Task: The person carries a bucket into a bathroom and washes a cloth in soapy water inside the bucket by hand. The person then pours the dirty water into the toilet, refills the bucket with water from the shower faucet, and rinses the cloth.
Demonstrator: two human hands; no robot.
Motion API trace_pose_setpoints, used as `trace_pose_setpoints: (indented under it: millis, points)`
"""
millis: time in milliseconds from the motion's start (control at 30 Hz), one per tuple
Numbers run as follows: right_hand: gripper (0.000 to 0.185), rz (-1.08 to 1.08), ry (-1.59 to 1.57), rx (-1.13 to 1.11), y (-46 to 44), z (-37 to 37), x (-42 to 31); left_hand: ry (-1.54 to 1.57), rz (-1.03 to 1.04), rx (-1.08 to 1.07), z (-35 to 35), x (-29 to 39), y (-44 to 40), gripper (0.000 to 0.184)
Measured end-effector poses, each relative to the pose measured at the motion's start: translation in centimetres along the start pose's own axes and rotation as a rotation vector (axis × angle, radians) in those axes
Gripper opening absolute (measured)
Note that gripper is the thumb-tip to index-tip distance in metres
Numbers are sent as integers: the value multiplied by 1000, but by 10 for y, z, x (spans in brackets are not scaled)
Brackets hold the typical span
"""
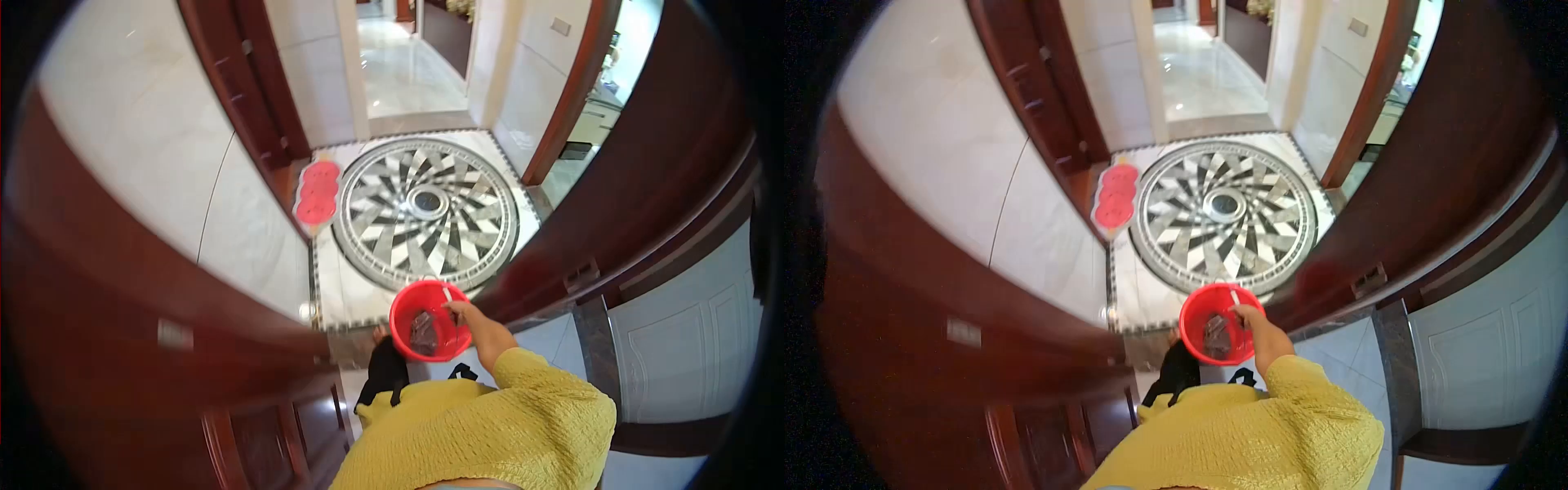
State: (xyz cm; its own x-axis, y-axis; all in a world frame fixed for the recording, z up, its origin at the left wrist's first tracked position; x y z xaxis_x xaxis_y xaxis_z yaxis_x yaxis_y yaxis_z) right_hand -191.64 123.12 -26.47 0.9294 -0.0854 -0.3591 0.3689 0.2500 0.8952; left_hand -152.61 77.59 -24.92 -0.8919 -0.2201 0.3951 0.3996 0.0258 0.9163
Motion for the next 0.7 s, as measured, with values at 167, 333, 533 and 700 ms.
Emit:
trace_pose_setpoints:
  millis: [167,333,533,700]
  points:
    - [30,-96,-66,47,-33,7,-104,-190,192,-134,-14,220,-85,16]
    - [29,-179,-226,161,-33,-28,-190,-336,393,35,-32,511,-128,20]
    - [25,-178,-420,232,-47,-101,-287,-441,452,152,30,712,-179,26]
    - [21,-300,-559,227,-36,-165,-334,-257,491,-20,111,705,-240,20]
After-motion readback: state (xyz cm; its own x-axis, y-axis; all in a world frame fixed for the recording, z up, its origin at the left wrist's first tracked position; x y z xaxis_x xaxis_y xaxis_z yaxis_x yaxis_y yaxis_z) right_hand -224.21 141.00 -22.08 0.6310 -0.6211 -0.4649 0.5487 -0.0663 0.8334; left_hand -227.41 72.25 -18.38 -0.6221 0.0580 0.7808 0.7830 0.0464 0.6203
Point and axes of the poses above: each hand's wrist, its own y-axis away from the middle knuckle, its own z-axis out of the palm, x = y × z, the point moved 6 cm from there along -y, towards the middle knuckle, and after that the axes turned 11 degrees about -x, right-handed, at the moved point
